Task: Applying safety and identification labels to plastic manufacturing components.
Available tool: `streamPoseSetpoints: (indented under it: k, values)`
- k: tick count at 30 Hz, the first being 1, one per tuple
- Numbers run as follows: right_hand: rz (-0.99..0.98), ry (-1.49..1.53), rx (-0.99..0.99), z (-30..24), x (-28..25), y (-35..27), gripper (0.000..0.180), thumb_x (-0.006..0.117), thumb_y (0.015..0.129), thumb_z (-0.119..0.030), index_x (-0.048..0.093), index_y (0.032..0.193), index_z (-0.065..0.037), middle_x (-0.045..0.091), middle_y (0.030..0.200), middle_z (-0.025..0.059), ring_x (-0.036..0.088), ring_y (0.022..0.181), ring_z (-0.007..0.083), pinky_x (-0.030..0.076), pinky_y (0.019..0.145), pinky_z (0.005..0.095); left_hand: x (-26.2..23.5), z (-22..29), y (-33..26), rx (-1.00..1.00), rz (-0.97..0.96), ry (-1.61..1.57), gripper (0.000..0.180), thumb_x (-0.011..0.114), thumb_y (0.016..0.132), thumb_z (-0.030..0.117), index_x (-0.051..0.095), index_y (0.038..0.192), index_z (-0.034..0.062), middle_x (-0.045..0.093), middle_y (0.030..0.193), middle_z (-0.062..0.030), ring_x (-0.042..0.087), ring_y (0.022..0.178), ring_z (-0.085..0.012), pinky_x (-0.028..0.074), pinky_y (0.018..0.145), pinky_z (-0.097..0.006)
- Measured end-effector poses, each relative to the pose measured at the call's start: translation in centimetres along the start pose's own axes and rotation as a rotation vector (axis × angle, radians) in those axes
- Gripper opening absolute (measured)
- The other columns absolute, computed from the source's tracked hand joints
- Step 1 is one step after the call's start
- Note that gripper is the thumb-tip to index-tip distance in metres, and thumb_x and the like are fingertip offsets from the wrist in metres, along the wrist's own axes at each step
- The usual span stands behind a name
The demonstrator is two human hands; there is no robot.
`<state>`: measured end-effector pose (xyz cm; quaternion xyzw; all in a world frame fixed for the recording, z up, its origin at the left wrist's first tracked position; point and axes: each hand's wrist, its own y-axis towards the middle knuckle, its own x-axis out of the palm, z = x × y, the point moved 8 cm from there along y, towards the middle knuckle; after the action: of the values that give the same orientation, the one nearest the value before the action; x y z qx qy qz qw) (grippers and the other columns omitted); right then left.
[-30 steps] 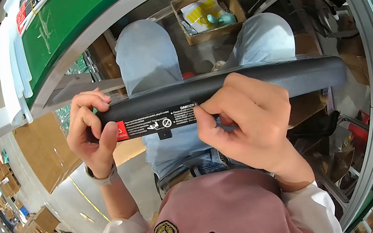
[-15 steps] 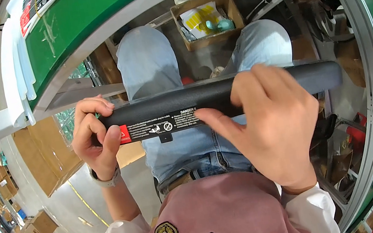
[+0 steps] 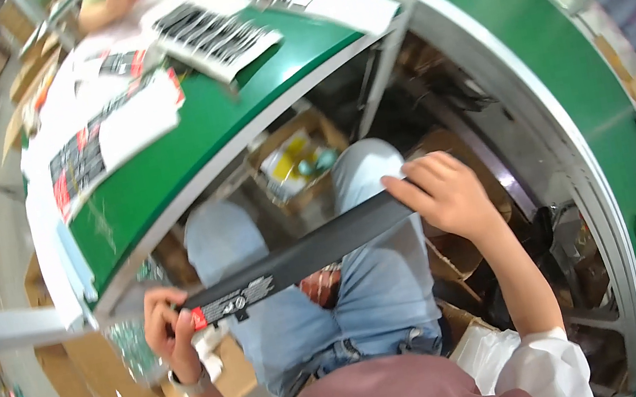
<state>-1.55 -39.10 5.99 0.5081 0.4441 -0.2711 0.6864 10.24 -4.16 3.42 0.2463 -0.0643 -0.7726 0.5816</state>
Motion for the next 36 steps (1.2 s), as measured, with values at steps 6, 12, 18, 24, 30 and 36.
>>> streamPoseSetpoints:
  k: [6,12,18,24,30,36]
  values:
    - [-0.082,-0.088,0.044,0.3,-5.3,-3.3,0.04,0.064,0.067,-0.008,0.063,0.107,-0.005,0.06,0.083,0.0052,0.062,0.071,0.0221,0.05,0.059,0.032,-2.6,0.6,0.0,0.059,0.335,-0.01,0.028,0.055,0.089,0.015,0.039,0.068,0.0033,0.055,0.097,-0.0128,0.049,0.082,-0.0183,0.041,0.078,-0.029]
    - [0.21,-0.154,0.925,9.4,-17.7,-21.1,0.032,0.066,0.086,-0.008,0.062,0.115,0.005,0.069,0.102,0.0168,0.067,0.095,0.0262,0.05,0.084,0.0343,-3.5,-0.2,-1.2,0.055,0.542,-0.14,0.026,0.047,0.094,0.015,0.044,0.072,0.0014,0.053,0.093,-0.0113,0.05,0.083,-0.0175,0.041,0.078,-0.029]
    - [0.38,0.276,1.443,29.7,-17.9,-33.9,0.049,0.062,0.085,-0.009,0.051,0.132,0.005,0.065,0.111,0.0106,0.059,0.09,0.0175,0.046,0.085,0.0296,2.4,1.2,0.3,-0.071,0.253,-0.158,0.015,0.058,0.087,0.003,0.051,0.074,-0.0007,0.058,0.088,-0.0095,0.054,0.079,-0.0164,0.043,0.074,-0.028]
    - [0.562,-0.594,1.454,52.8,-28.2,-43.1,0.044,0.055,0.078,-0.01,0.063,0.119,0.002,0.068,0.107,0.0195,0.064,0.095,0.0323,0.048,0.09,0.0409,3.0,0.7,0.3,0.015,0.147,-0.123,0.011,0.066,0.081,0.001,0.057,0.076,-0.0004,0.062,0.088,-0.0111,0.06,0.079,-0.0201,0.047,0.071,-0.029]
    - [0.784,-0.401,0.785,43.5,-15.5,-16.6,0.032,0.051,0.091,-0.002,0.06,0.121,0.001,0.064,0.116,0.0155,0.062,0.107,0.0279,0.048,0.094,0.0363,1.4,6.4,3.9,0.247,0.175,0.267,0.009,0.063,0.081,0.001,0.06,0.089,-0.0001,0.06,0.091,-0.0147,0.06,0.084,-0.0316,0.049,0.075,-0.037]
    - [0.419,0.474,0.286,10.7,-1.2,15.1,0.031,0.064,0.079,0.006,0.061,0.108,-0.005,0.062,0.104,0.0113,0.061,0.095,0.0257,0.048,0.087,0.0354,-3.4,3.3,13.5,0.321,0.327,0.707,0.019,0.062,0.08,0.001,0.06,0.099,0.0004,0.061,0.104,-0.0158,0.059,0.098,-0.0346,0.048,0.084,-0.042]
